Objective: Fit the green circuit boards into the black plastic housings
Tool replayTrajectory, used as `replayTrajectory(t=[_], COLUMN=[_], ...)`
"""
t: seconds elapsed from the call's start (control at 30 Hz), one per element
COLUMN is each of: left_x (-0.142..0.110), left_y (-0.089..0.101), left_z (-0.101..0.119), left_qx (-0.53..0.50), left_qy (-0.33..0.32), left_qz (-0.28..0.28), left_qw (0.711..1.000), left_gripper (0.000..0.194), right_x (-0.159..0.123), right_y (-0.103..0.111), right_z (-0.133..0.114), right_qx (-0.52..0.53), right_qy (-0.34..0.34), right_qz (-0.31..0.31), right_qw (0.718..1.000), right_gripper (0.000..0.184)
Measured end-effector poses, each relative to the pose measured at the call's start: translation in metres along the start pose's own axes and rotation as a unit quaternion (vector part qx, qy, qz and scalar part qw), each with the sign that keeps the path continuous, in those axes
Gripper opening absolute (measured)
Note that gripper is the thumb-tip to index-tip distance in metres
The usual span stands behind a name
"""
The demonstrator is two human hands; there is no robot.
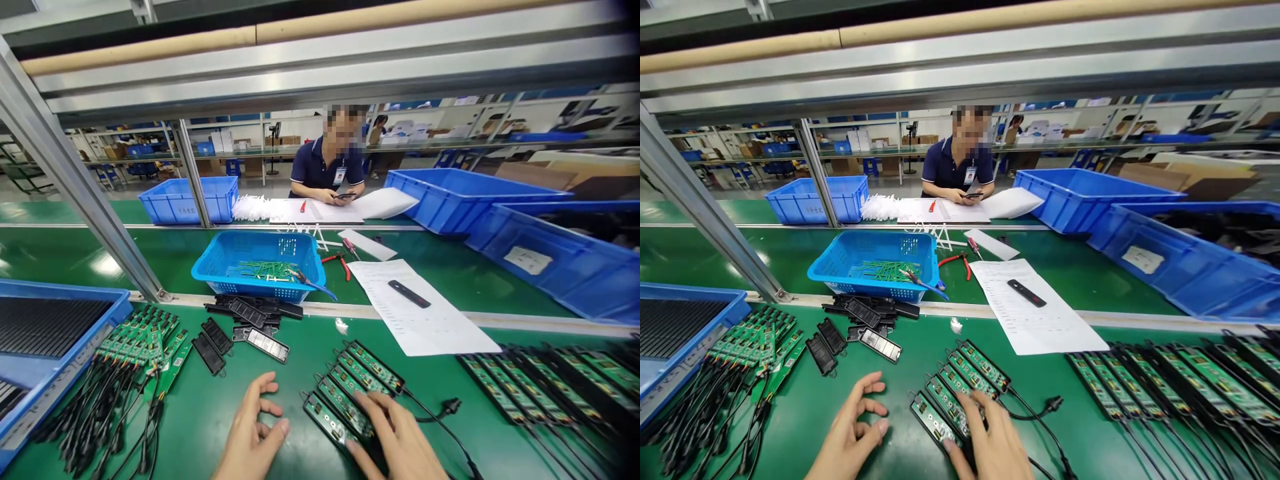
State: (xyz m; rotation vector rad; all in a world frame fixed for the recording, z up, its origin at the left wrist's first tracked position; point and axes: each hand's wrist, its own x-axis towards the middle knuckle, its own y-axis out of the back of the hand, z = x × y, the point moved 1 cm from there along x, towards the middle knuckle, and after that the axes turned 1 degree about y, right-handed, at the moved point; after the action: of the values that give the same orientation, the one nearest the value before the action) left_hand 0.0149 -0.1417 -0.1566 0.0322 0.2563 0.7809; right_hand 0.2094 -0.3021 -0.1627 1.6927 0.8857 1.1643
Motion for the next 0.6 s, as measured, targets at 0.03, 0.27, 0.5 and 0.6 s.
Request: replayTrajectory(t=[0.03, 0.27, 0.5, 0.6], left_x=[0.001, 0.008, 0.012, 0.014], left_y=[-0.001, -0.003, -0.004, -0.004], left_z=[-0.003, -0.02, -0.024, -0.026], left_qx=[-0.005, -0.032, -0.043, -0.046], left_qy=[0.0, -0.01, 0.003, 0.009], left_qz=[0.006, 0.056, 0.056, 0.064], left_qw=[1.0, 0.998, 0.997, 0.997], left_gripper=[0.055, 0.066, 0.07, 0.071], right_x=[0.002, 0.006, 0.018, 0.025], right_y=[-0.001, -0.017, -0.007, 0.0], right_z=[0.005, 0.018, 0.014, 0.008], right_qx=[-0.019, -0.078, -0.008, 0.02], right_qy=[-0.016, -0.033, -0.081, -0.093], right_qz=[0.007, -0.018, 0.031, 0.031], right_qw=[1.0, 0.996, 0.996, 0.995], right_gripper=[0.055, 0.063, 0.07, 0.077])
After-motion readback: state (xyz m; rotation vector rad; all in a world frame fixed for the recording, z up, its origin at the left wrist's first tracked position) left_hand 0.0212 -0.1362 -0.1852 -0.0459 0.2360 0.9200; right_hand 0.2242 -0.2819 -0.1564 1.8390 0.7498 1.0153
